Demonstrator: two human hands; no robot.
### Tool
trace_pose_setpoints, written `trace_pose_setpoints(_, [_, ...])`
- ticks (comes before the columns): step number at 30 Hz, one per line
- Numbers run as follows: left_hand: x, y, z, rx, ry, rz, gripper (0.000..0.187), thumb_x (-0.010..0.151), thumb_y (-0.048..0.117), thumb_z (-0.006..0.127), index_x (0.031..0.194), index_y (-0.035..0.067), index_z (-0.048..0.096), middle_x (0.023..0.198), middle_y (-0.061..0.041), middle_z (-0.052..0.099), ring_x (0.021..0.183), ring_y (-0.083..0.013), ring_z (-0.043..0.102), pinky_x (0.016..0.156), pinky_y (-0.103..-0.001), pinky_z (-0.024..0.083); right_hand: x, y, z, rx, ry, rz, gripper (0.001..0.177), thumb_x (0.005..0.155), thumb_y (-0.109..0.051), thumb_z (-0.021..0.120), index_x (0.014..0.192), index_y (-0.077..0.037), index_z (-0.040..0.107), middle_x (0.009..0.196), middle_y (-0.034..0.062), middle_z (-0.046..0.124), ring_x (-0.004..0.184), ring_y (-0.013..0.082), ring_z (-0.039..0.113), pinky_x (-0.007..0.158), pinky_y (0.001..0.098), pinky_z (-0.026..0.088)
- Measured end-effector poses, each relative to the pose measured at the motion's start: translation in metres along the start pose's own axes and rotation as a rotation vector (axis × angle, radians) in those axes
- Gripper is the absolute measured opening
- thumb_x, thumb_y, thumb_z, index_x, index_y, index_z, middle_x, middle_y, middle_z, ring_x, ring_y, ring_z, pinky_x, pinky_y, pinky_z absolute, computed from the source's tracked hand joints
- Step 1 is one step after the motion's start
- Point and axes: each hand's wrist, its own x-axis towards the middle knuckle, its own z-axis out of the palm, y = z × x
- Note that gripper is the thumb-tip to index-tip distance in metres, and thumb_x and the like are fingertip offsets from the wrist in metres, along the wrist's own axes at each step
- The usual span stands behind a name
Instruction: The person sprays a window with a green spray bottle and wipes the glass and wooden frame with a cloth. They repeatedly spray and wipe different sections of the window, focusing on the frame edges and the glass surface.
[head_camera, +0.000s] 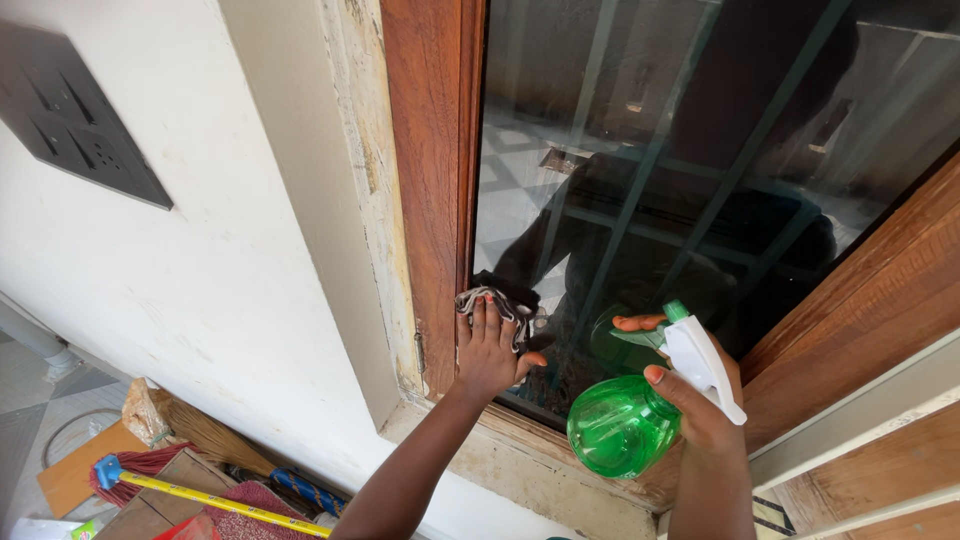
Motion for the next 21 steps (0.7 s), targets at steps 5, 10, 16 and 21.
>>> trace_pose_setpoints(5, [0.043,0.011,-0.033,0.05,-0.011,0.005,0.102,0.093,0.081,0.024,0.15,-0.001,0.039,0.15,-0.046,0.034,0.145,-0.0585,0.032,0.117,-0.074,0.016,-0.003,-0.001,-0.009,-0.012,0.028,0.033,0.055,0.085,-0.012,0.073,0.132,0.011,0.058,0.128,0.0294,0.067,0.128,0.0434,0.063,0.115,0.0546,0.044])
trace_pose_setpoints(10, [0.076,0.023,-0.048,-0.004,0.102,-0.032,0.103,0.096,0.08,0.024,0.152,-0.005,0.04,0.15,-0.049,0.033,0.146,-0.0596,0.031,0.118,-0.072,0.017,-0.001,0.007,-0.016,0.02,0.02,0.019,0.055,0.086,-0.011,0.074,0.133,0.011,0.056,0.126,0.0292,0.067,0.127,0.0458,0.063,0.114,0.0582,0.046])
trace_pose_setpoints(16, [0.08,0.029,-0.051,0.003,0.114,-0.049,0.102,0.097,0.079,0.027,0.151,-0.006,0.041,0.151,-0.047,0.034,0.147,-0.0579,0.032,0.119,-0.071,0.02,-0.004,0.007,-0.015,0.058,0.035,0.034,0.053,0.086,-0.009,0.073,0.132,0.013,0.057,0.125,0.031,0.067,0.127,0.0478,0.064,0.113,0.0602,0.047])
trace_pose_setpoints(21, [0.043,0.033,-0.028,-0.05,0.066,-0.078,0.102,0.094,0.08,0.034,0.147,-0.007,0.042,0.148,-0.043,0.039,0.139,-0.0567,0.039,0.11,-0.069,0.032,-0.002,0.005,-0.015,0.018,0.019,0.02,0.054,0.086,-0.011,0.074,0.131,0.013,0.057,0.125,0.0316,0.067,0.127,0.0473,0.064,0.115,0.0595,0.046])
